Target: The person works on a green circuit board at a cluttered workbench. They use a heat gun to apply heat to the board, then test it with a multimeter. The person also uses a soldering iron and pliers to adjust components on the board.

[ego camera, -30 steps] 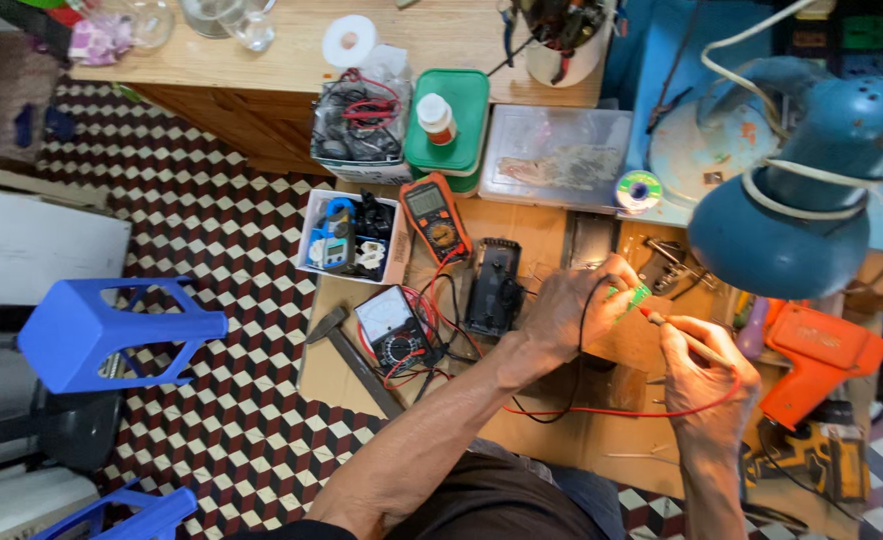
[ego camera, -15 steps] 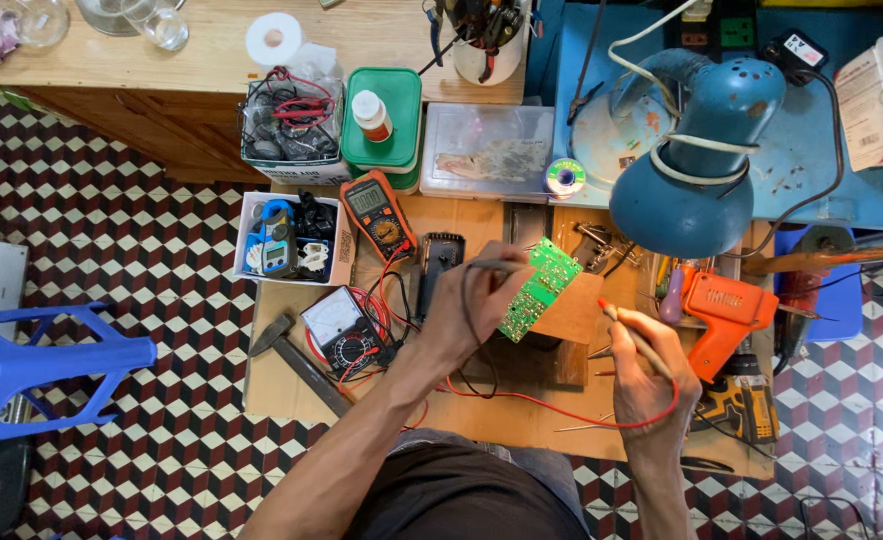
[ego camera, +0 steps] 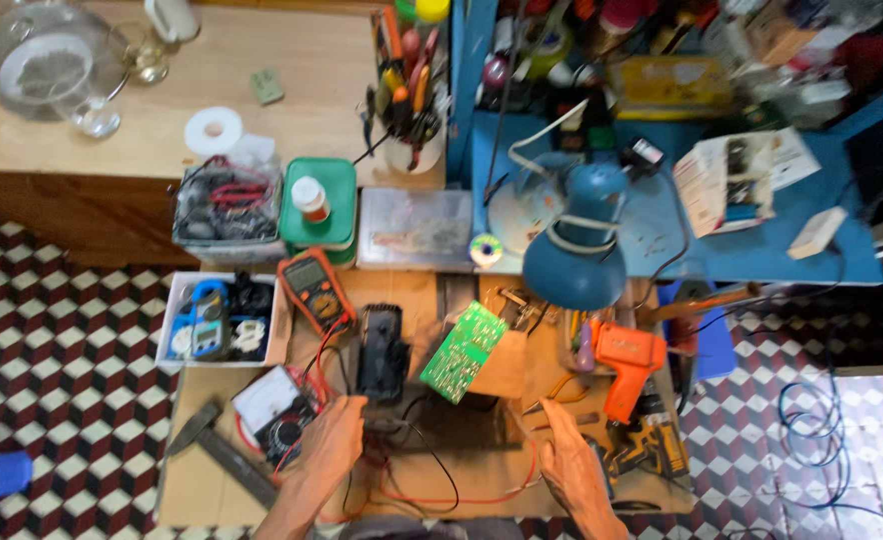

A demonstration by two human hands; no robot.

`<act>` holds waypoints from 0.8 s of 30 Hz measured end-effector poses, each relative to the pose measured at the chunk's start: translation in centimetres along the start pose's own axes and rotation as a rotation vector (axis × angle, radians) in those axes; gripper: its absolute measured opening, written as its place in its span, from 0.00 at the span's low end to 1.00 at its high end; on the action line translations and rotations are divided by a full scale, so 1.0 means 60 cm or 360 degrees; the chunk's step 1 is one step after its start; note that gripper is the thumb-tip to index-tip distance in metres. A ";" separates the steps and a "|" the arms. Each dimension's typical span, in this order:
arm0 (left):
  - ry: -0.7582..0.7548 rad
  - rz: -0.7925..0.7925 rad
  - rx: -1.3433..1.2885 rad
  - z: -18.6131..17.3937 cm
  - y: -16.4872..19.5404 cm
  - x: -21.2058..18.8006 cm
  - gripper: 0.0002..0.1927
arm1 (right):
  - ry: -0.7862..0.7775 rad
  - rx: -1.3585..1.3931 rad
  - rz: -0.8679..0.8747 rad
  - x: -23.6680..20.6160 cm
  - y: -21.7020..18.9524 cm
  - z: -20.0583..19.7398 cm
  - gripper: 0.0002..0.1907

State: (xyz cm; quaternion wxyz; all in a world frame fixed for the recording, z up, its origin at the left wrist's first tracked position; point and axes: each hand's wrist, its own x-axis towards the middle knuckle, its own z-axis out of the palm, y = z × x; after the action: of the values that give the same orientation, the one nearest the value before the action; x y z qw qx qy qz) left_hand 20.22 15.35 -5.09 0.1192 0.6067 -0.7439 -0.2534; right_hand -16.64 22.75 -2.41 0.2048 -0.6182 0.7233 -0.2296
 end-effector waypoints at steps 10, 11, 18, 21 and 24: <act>0.0449 0.0193 -0.0440 -0.190 0.282 0.258 0.12 | 0.0580 0.0382 0.0236 0.317 0.027 -0.248 0.17; 0.0458 0.0286 -0.0415 -0.190 0.312 0.294 0.12 | 0.0584 0.0382 0.0232 0.361 0.044 -0.258 0.16; 0.0275 0.0359 -0.0445 -0.151 0.422 0.417 0.11 | 0.0674 0.0401 0.0182 0.644 0.159 -0.195 0.27; 0.0183 -0.0013 -0.0448 -0.129 0.428 0.423 0.15 | 0.0741 0.0116 0.0237 0.713 0.175 -0.161 0.22; 0.0366 0.0112 -0.0312 -0.103 0.418 0.413 0.11 | 0.0844 0.0124 0.0113 0.742 0.180 -0.147 0.17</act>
State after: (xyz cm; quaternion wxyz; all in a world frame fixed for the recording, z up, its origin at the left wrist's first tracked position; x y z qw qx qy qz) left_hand -3.74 -6.58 9.96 0.2711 0.5908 -0.7178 -0.2494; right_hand -37.17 -19.13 -2.12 0.0398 -0.5025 0.7634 -0.4039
